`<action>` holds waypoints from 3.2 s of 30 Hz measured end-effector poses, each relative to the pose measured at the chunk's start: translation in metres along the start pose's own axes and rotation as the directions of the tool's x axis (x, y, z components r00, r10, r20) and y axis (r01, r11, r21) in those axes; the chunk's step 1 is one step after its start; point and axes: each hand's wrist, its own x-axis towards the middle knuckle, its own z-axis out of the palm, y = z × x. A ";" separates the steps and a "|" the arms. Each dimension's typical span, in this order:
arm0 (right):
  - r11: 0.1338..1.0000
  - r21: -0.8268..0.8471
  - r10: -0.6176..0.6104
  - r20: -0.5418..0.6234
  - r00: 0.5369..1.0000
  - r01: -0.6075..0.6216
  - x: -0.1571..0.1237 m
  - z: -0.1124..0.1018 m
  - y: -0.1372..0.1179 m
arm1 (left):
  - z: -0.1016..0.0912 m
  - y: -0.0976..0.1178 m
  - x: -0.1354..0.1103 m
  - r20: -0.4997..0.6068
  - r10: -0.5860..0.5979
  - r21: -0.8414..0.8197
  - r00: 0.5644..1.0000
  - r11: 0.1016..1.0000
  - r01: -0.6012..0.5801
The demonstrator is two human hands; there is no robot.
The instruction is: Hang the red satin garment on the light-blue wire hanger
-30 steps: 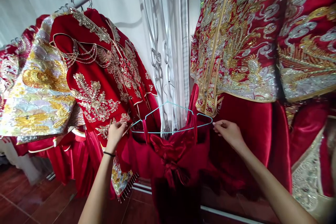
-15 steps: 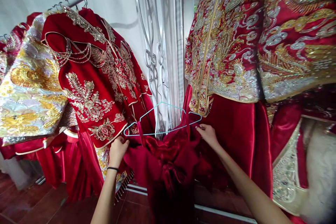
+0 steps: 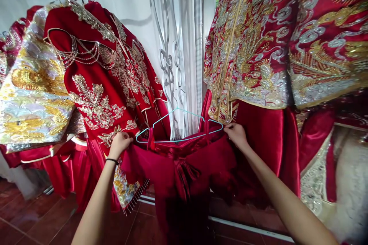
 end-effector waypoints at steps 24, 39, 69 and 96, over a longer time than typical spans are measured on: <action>0.958 -0.237 -0.207 -0.174 0.963 0.163 -0.010 0.021 -0.096 | 0.007 0.090 0.016 -0.144 0.180 0.148 0.973 0.976 -0.159; 0.744 -0.641 -0.207 0.042 0.977 0.185 -0.083 0.046 -0.088 | 0.078 0.087 -0.036 -0.140 0.259 0.521 0.956 0.840 -0.152; 0.634 -0.748 -0.271 0.023 0.962 0.196 -0.074 0.037 -0.110 | 0.072 0.093 -0.040 -0.350 0.170 0.502 0.921 0.865 0.031; 0.545 -0.557 -0.325 0.548 0.771 0.626 -0.006 0.000 -0.100 | -0.002 0.062 0.008 0.305 0.284 0.120 0.909 0.935 -0.333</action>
